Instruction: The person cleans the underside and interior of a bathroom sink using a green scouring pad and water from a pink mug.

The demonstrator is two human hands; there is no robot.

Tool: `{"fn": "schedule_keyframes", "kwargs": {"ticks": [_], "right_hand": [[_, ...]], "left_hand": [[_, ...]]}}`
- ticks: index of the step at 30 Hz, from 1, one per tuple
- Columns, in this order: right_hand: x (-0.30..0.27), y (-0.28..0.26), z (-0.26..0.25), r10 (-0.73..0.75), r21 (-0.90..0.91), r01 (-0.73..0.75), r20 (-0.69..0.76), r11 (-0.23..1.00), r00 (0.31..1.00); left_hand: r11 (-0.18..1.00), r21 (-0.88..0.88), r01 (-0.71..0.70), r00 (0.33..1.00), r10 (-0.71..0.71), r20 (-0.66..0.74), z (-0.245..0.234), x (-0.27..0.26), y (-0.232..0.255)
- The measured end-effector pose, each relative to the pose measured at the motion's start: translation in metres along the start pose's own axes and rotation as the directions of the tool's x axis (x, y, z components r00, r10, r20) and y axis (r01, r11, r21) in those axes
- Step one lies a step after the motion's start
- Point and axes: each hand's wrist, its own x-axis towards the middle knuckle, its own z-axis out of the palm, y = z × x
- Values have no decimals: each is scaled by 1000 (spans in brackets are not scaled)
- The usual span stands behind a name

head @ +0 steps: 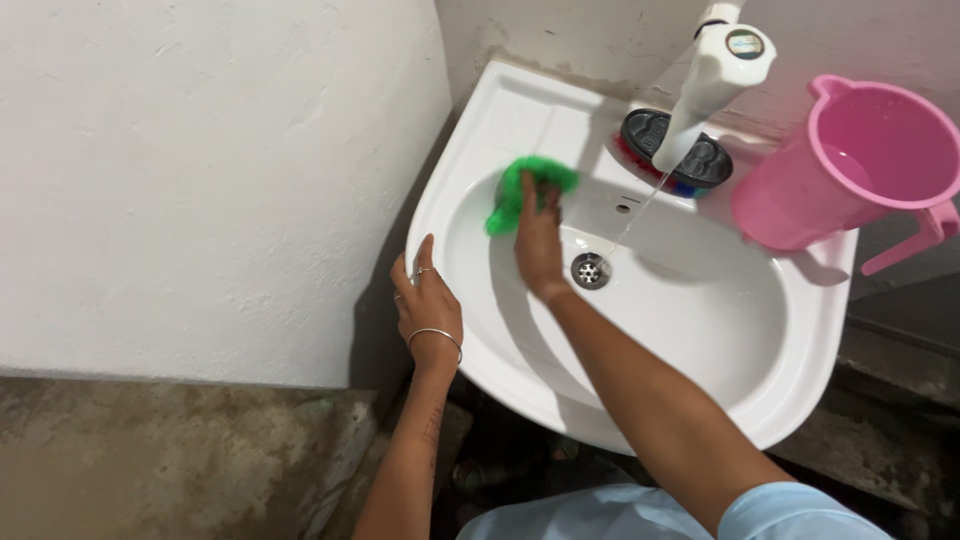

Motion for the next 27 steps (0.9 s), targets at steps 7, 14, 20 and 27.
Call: {"fn": "schedule_keyframes", "kwargs": {"ticks": [7, 14, 20, 27], "right_hand": [[-40, -9, 35, 92, -342, 32, 340, 939, 936], [8, -48, 30, 22, 205, -41, 92, 978, 996], [-6, 101, 65, 59, -477, 109, 324, 872, 944], [-41, 126, 44, 244, -320, -71, 541, 945, 805]], "left_hand": [[999, -20, 34, 999, -34, 42, -3, 0, 4], [999, -40, 11, 999, -9, 35, -7, 1, 5], [1000, -14, 26, 999, -26, 45, -9, 2, 6], [999, -39, 24, 999, -23, 29, -5, 0, 3]]}}
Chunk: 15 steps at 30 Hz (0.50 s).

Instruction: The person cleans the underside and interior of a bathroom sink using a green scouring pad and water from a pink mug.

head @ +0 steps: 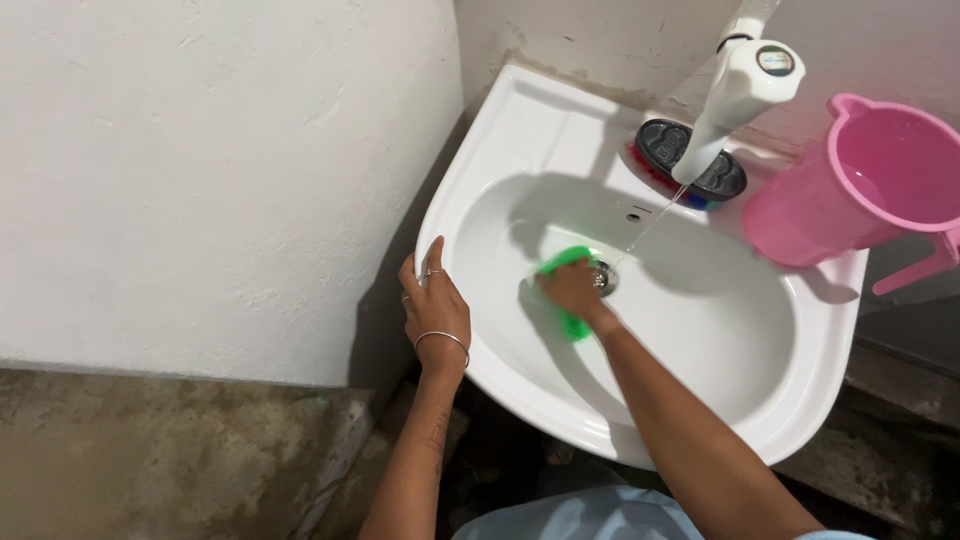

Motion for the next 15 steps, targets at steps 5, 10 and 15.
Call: {"fn": "schedule_keyframes", "kwargs": {"ticks": [5, 10, 15], "right_hand": [[-62, -99, -28, -251, 228, 315, -269, 921, 930], [-87, -130, -72, -243, 97, 290, -336, 952, 910], [-69, -117, -73, -428, -52, 498, -592, 866, 683]], "left_hand": [[1000, -17, -12, 1000, 11, -21, 1, -1, 0], [1000, -18, -8, 1000, 8, -22, 1, 0, -1], [1000, 20, -10, 1000, 10, -8, 2, 1, -2]]}}
